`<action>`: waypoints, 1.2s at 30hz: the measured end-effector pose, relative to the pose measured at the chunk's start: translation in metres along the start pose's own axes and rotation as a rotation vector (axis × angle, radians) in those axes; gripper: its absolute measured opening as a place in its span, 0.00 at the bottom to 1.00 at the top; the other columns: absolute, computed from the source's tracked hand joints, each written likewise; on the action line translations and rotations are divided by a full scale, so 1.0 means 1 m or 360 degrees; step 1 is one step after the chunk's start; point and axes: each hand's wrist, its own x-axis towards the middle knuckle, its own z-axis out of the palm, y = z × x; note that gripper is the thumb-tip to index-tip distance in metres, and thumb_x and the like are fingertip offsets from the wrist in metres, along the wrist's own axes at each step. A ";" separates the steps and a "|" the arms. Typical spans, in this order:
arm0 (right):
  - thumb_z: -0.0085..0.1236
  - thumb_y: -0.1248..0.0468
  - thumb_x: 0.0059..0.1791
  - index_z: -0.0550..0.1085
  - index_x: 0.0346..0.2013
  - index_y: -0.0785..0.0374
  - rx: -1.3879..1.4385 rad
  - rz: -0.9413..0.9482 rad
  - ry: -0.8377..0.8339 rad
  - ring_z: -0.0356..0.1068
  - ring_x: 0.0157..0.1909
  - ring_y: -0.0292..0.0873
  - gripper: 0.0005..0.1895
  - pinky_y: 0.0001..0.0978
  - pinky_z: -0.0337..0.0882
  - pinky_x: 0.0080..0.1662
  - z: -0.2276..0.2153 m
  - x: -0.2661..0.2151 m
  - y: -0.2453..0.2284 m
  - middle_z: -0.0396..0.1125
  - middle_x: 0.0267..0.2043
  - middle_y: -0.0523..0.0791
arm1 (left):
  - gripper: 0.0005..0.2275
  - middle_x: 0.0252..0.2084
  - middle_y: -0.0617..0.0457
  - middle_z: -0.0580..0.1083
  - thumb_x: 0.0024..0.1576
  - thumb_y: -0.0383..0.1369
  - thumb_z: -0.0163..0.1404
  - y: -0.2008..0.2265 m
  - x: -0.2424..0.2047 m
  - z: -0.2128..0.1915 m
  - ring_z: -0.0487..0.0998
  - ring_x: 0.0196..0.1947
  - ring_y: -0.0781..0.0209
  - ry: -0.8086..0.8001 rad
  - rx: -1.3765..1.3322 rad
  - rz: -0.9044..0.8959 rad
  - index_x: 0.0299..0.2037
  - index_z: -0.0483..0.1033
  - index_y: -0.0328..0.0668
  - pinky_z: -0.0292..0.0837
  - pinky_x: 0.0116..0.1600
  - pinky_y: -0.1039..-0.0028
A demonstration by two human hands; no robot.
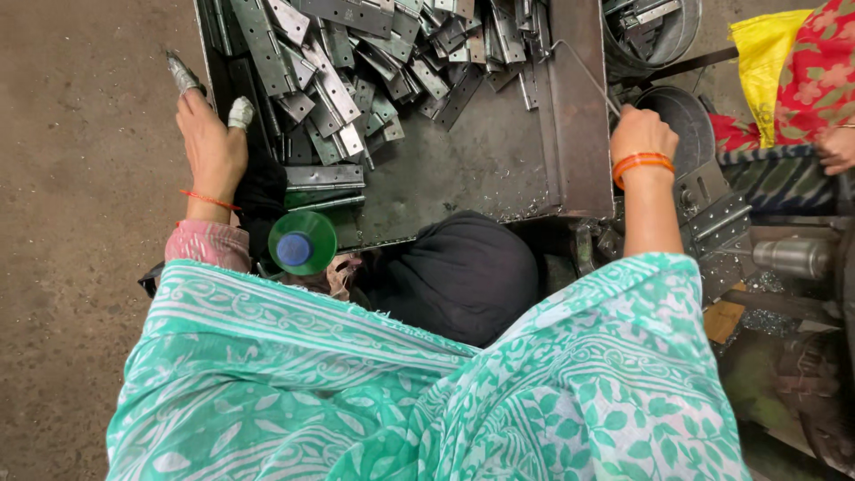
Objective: The person sits on the floor and repeatedly picks up metal hinge-like parts from a bin, places them into a press machine, and operates the lever to process them. The processed parts are then placed back into the bin.
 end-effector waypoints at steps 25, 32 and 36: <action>0.52 0.67 0.54 0.63 0.68 0.73 -0.0392 -0.0162 0.0612 0.77 0.30 0.49 0.27 0.37 0.76 0.31 0.036 0.190 -0.142 0.70 0.40 0.50 | 0.22 0.56 0.33 0.67 0.68 0.33 0.54 0.041 -0.006 -0.023 0.67 0.54 0.30 -0.0050 0.0169 0.0041 0.64 0.61 0.26 0.66 0.56 0.49; 0.54 0.66 0.53 0.59 0.68 0.81 -0.0567 -0.0404 0.0538 0.75 0.28 0.41 0.32 0.31 0.76 0.31 0.026 0.169 -0.173 0.70 0.37 0.47 | 0.19 0.53 0.33 0.68 0.69 0.34 0.54 0.039 -0.005 -0.024 0.68 0.54 0.30 -0.0094 0.0177 0.0020 0.60 0.62 0.26 0.66 0.57 0.49; 0.55 0.67 0.51 0.59 0.69 0.83 -0.0543 -0.0452 0.0460 0.76 0.27 0.42 0.35 0.31 0.77 0.29 0.015 0.153 -0.178 0.70 0.33 0.49 | 0.19 0.54 0.32 0.68 0.70 0.34 0.53 0.037 -0.003 -0.020 0.68 0.54 0.30 -0.0018 0.0104 0.0108 0.61 0.63 0.26 0.66 0.57 0.49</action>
